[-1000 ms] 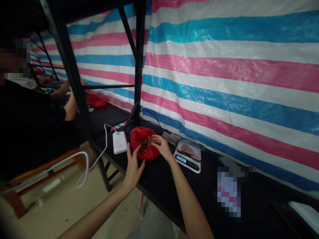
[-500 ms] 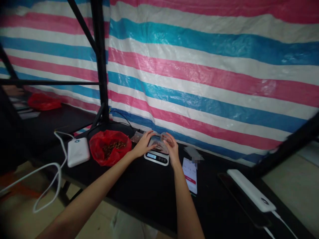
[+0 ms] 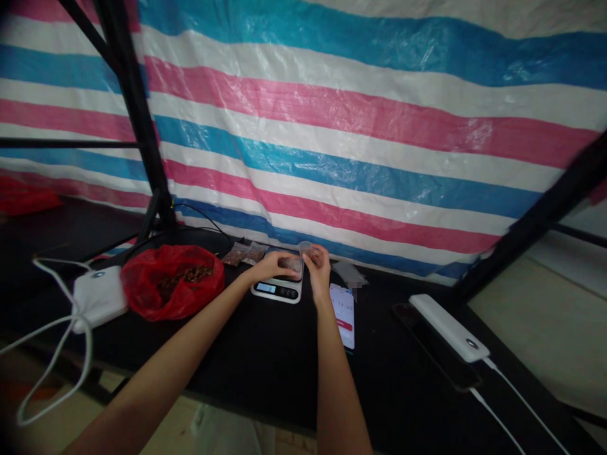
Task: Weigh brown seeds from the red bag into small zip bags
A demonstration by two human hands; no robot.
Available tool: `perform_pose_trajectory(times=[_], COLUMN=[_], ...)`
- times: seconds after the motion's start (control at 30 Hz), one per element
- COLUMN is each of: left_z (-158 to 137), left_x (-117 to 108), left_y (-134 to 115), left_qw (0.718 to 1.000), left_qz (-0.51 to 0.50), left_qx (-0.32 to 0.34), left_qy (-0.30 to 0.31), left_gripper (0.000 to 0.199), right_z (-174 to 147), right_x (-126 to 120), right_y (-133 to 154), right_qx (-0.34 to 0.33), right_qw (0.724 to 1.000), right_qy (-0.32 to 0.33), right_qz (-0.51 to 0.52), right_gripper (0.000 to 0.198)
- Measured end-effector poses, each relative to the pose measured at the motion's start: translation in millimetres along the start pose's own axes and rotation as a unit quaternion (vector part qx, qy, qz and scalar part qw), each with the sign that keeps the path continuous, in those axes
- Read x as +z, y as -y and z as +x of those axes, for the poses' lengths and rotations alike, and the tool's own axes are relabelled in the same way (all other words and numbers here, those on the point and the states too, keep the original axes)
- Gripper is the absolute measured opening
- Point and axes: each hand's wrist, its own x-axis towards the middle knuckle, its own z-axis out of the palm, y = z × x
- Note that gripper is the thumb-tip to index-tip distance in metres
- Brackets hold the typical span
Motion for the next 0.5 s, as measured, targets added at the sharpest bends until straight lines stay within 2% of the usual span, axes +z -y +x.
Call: perform_pose_trajectory(times=[0.13,0.23,0.37,0.5], left_z=[-7.3,-11.5,-13.6,-14.0], left_x=[-7.5,-12.1,-11.8,-9.3], left_y=[-6.3,-13.1,-16.7,-16.5], left_qw=[0.986,0.969,0.952,0.950], left_qz=[-0.161,-0.237,-0.288,-0.304], left_qx=[-0.011,-0.049,-0.073,-0.064], left_qy=[-0.030,-0.055,-0.078,-0.045], left_gripper=[0.044,0.053,0.059,0.055], right_z=[-1.9,-3.9,-7.5,-10.2], right_x=[10.1,17.5,23.4,25.8], right_y=[6.0,14.6,22.7,31.2], right_qx=[-0.032,-0.077,-0.128,-0.129], right_qw=[0.998,0.993,0.980,0.978], right_qy=[0.049,0.049,0.062,0.071], right_qz=[-0.030,-0.081,-0.136,-0.149], right_gripper=[0.038,0.036,0.033,0.036])
